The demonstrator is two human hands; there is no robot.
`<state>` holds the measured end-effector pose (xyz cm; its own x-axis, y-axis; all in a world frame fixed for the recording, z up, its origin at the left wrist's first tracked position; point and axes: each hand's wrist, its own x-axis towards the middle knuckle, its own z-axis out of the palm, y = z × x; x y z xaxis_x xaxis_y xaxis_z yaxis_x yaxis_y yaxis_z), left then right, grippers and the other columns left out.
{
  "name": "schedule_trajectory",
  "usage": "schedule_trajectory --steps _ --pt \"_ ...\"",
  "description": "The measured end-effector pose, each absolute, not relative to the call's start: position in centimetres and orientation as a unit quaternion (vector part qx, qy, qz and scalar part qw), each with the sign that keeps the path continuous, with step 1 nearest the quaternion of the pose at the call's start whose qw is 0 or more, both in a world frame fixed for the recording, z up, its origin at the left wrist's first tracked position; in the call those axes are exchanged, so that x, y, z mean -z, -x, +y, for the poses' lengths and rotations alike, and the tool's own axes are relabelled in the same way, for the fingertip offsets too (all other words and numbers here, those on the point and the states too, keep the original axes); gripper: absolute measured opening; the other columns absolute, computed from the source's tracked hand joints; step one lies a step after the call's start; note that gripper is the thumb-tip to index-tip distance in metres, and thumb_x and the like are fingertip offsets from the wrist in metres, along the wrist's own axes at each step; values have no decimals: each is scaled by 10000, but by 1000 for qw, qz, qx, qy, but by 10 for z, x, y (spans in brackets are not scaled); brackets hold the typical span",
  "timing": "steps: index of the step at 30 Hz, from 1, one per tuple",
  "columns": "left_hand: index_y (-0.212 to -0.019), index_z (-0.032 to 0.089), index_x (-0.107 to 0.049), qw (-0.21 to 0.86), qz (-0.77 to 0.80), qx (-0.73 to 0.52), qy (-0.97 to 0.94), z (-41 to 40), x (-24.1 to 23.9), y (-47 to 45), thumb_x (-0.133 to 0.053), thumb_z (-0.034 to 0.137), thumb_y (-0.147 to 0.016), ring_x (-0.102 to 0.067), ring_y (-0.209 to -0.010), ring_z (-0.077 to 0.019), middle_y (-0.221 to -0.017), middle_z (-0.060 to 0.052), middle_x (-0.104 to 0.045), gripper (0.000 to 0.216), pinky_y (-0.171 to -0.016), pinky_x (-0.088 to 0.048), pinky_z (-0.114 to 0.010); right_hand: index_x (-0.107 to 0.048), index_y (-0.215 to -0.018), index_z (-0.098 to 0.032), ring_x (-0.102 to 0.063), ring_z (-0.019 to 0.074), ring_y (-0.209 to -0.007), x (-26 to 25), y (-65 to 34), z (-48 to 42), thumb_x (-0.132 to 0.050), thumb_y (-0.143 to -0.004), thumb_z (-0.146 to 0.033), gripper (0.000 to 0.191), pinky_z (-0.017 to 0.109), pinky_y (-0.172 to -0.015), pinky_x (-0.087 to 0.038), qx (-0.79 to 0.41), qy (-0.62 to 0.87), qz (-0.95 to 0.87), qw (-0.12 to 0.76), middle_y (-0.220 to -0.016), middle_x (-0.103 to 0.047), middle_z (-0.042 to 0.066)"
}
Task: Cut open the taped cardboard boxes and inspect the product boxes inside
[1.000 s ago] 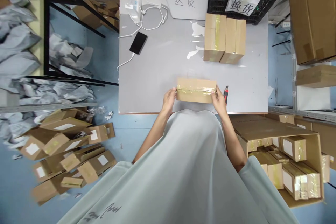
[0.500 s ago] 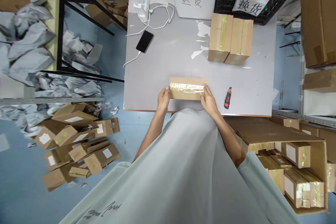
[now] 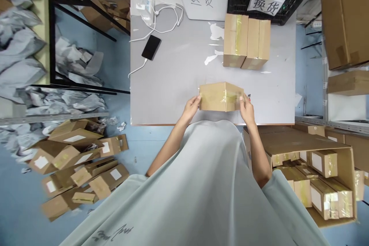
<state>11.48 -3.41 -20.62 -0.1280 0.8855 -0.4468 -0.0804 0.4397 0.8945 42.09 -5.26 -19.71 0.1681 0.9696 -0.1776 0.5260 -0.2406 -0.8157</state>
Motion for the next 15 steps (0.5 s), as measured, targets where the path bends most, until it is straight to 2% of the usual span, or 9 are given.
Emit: schedule_trajectory --steps 3,7,11,15 --pt "-1184 217 -827 623 588 -410 -313 -41 203 -127 -771 629 -978 -771 -1264 -322 -1302 -117 -851 464 -1064 -626 -445 -663 -1640 -238 -486 344 -1689 180 -407 -60 -433 -1051 -918 929 609 -1433 -320 -394 681 -523 329 -1747 -589 127" --pt "-1184 210 -837 579 608 -433 -327 -49 188 -128 -825 585 -937 -765 -1265 -332 -1318 -133 -842 449 -1059 -623 -436 -628 -1682 -271 -417 329 -1730 163 -382 -62 -459 -1029 -941 951 573 -1462 -270 -417 674 -517 323 -1798 -525 78" --pt "-1217 215 -855 515 631 -448 -368 -54 168 -99 -841 550 -924 -777 -1198 -325 -1306 -128 -845 445 -1040 -627 -430 -659 -1654 -286 -503 295 -1681 154 -362 -60 -415 -1084 -886 862 535 -1437 -348 -481 601 -533 351 -1739 -606 51" --pt "-1267 212 -850 472 662 -428 -395 -60 159 -61 -825 528 -943 -782 -1150 -318 -1342 -130 -832 453 -1031 -621 -421 -735 -1567 -241 -594 332 -1608 163 -338 -59 -487 -1048 -903 877 548 -1360 -469 -552 547 -526 346 -1629 -713 77"
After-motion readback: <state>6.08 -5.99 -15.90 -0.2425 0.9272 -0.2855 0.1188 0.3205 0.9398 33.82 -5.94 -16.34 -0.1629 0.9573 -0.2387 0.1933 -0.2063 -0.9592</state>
